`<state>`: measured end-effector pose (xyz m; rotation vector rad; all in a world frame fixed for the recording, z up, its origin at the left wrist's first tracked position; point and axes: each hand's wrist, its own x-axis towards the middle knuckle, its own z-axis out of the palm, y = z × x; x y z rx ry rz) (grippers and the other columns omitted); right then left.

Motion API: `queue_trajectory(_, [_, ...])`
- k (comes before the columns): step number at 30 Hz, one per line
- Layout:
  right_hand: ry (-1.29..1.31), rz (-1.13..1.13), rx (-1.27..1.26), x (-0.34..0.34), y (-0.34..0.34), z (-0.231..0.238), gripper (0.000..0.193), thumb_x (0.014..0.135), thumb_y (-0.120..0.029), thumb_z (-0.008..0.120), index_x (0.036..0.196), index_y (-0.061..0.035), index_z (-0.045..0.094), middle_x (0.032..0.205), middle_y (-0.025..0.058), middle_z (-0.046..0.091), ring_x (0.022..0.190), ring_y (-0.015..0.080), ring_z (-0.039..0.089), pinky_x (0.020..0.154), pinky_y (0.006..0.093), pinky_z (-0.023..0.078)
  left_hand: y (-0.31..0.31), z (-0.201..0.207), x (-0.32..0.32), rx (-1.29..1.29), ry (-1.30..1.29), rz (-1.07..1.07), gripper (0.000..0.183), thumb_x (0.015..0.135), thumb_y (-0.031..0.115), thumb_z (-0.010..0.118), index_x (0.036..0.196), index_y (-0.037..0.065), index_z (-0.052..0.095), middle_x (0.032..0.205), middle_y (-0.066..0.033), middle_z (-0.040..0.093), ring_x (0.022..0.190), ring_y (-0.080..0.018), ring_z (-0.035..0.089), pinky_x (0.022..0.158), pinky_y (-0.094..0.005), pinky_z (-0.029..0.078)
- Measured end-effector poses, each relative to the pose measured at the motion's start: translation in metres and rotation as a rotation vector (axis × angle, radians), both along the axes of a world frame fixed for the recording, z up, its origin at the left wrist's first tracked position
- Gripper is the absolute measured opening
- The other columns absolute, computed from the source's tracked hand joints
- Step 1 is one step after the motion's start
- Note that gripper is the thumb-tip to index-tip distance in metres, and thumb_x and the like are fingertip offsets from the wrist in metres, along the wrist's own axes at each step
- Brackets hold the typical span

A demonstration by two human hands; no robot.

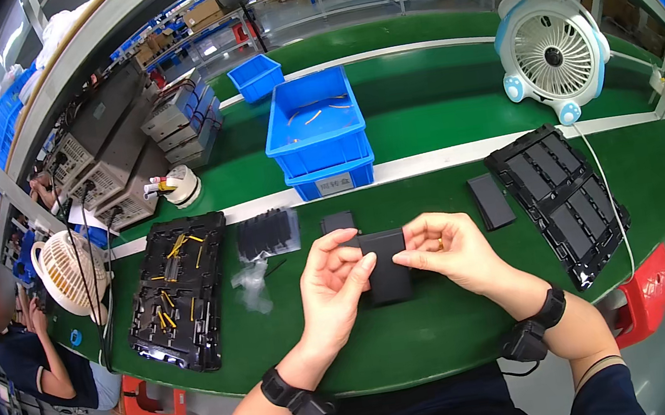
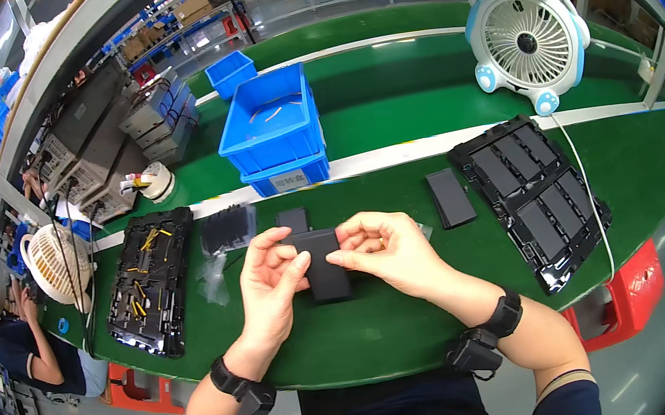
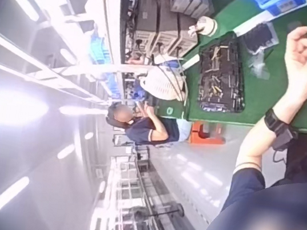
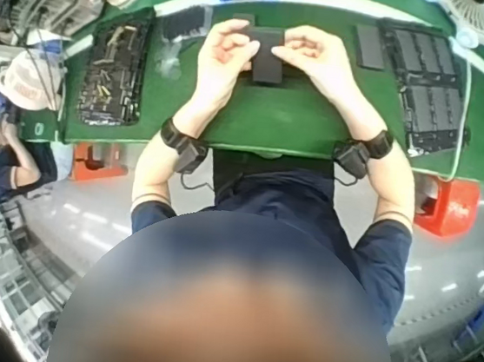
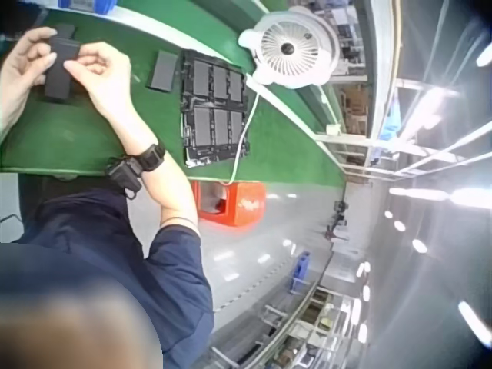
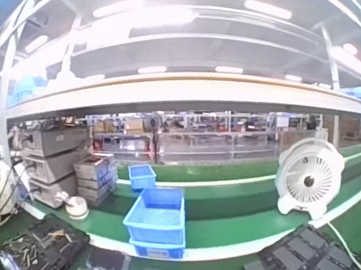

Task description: The recorder is seen assembling electronic components, specifically attaching a small plastic piece to a rectangular battery or power bank.

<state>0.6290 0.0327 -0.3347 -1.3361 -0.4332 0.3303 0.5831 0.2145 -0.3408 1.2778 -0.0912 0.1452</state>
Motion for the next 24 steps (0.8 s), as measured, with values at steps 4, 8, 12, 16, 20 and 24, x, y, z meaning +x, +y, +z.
queue_trajectory(4, [0.014, -0.034, 0.000, 0.002, -0.001, -0.001, 0.019, 0.079, -0.006, 0.070, 0.094, 0.0021, 0.062, 0.080, 0.0025, 0.062, 0.072, 0.0054, 0.059, 0.067, 0.0184, 0.048, -0.001, -0.001, 0.000, -0.007, 0.018, -0.047, 0.045, 0.084, 0.001, 0.062, 0.124, 0.010, 0.043, 0.088, 0.0009, 0.058, 0.080, -0.0053, 0.059, 0.063, -0.0181, 0.052])
queue_trajectory(8, [0.018, -0.030, -0.002, 0.008, -0.004, -0.003, 0.019, 0.079, -0.006, 0.070, 0.094, 0.0015, 0.062, 0.080, 0.0022, 0.062, 0.072, 0.0050, 0.059, 0.067, 0.0185, 0.048, -0.004, 0.002, 0.003, -0.002, 0.050, -0.072, 0.044, 0.084, 0.002, 0.062, 0.123, 0.007, 0.044, 0.091, -0.0014, 0.059, 0.082, -0.0076, 0.060, 0.065, -0.0196, 0.053])
queue_trajectory(12, [0.000, -0.056, -0.074, 0.012, -0.006, -0.004, 0.022, 0.079, -0.011, 0.071, 0.095, 0.0008, 0.062, 0.081, 0.0027, 0.062, 0.073, 0.0069, 0.059, 0.068, 0.0209, 0.049, -0.006, -0.001, 0.007, 0.016, 0.060, -0.070, 0.040, 0.082, 0.002, 0.065, 0.118, 0.007, 0.049, 0.091, -0.0011, 0.059, 0.081, -0.0077, 0.060, 0.065, -0.0202, 0.054])
queue_trajectory(16, [-0.038, 0.025, -0.092, 0.018, 0.001, -0.011, 0.020, 0.079, -0.011, 0.071, 0.095, -0.0014, 0.062, 0.083, 0.0020, 0.062, 0.075, 0.0062, 0.059, 0.068, 0.0213, 0.049, 0.000, 0.004, 0.002, 0.103, 0.093, 0.033, 0.030, 0.083, 0.006, 0.064, 0.112, 0.007, 0.054, 0.088, -0.0002, 0.060, 0.076, -0.0068, 0.059, 0.063, -0.0213, 0.054])
queue_trajectory(20, [-0.101, 0.123, -0.100, 0.021, 0.000, -0.011, 0.023, 0.079, -0.014, 0.071, 0.095, -0.0010, 0.061, 0.084, 0.0012, 0.063, 0.072, 0.0071, 0.058, 0.065, 0.0216, 0.047, 0.007, -0.008, 0.009, 0.135, 0.154, 0.014, 0.023, 0.088, 0.014, 0.060, 0.109, 0.006, 0.055, 0.090, -0.0023, 0.062, 0.079, -0.0092, 0.061, 0.066, -0.0247, 0.054])
queue_trajectory(24, [-0.013, -0.080, -0.227, 0.043, -0.048, 0.027, 0.028, 0.077, -0.016, 0.072, 0.098, -0.0019, 0.062, 0.085, 0.0009, 0.063, 0.072, 0.0086, 0.059, 0.064, 0.0221, 0.048, -0.004, 0.011, 0.001, 0.115, 0.139, 0.017, 0.040, 0.091, 0.019, 0.056, 0.127, 0.008, 0.042, 0.100, -0.0061, 0.061, 0.088, -0.0149, 0.061, 0.073, -0.0300, 0.052])
